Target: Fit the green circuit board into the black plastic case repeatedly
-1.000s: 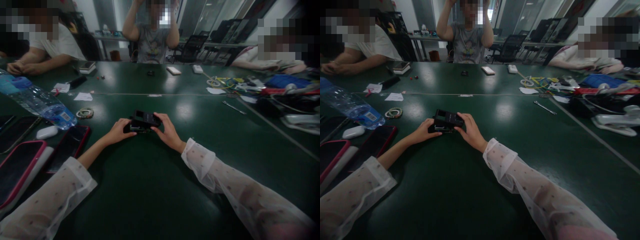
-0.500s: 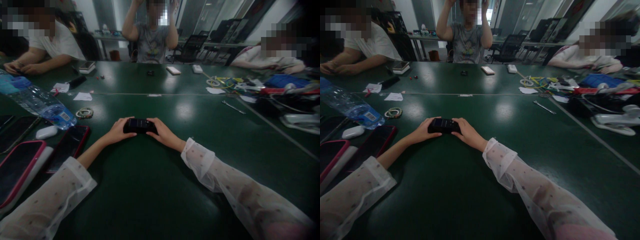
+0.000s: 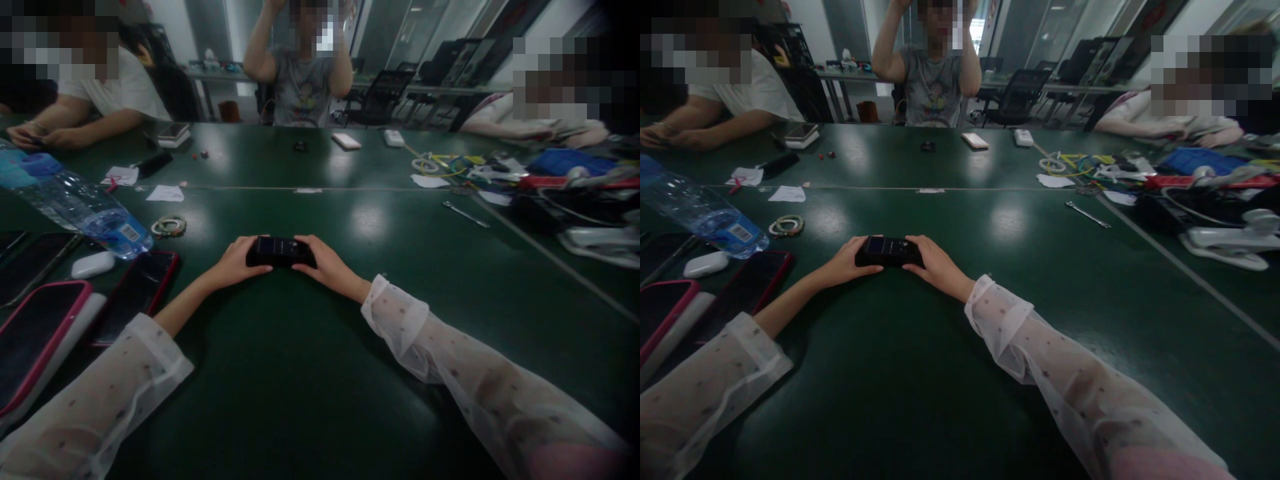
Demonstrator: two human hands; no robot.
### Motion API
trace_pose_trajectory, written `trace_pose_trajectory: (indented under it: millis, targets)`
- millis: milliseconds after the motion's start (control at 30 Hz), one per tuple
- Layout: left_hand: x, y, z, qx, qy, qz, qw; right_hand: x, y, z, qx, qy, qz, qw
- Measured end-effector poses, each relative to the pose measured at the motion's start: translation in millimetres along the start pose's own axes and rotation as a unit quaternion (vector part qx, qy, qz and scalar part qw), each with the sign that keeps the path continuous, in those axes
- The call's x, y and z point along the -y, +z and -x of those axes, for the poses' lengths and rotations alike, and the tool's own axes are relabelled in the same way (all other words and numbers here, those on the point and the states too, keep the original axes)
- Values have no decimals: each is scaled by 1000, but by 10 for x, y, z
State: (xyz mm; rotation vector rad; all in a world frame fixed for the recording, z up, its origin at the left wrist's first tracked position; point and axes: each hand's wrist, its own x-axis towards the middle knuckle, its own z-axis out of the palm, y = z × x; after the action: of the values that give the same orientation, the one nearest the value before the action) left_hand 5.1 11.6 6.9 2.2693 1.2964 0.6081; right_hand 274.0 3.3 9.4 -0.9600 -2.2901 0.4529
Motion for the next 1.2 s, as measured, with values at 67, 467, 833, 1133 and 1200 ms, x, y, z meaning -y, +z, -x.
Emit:
trace_pose_trajectory:
  millis: [67, 467, 833, 1133, 1200]
  targets:
    - [-1, -2, 0, -3, 4, 2, 1000, 5, -5, -2, -3, -10, 7, 1000]
    - [16, -42, -5, 14, -9, 53, 998, 34, -29, 26, -9, -66, 26, 997]
    - [-79, -111, -12, 42, -22, 93, 995, 58, -49, 15, -3, -81, 29, 996]
    - [-82, -122, -13, 59, -35, 187, 980, 29, -27, 1, -5, -71, 7, 997]
    - [-86, -125, -9, 61, -40, 201, 977, 25, -22, 1, -6, -68, 3, 998]
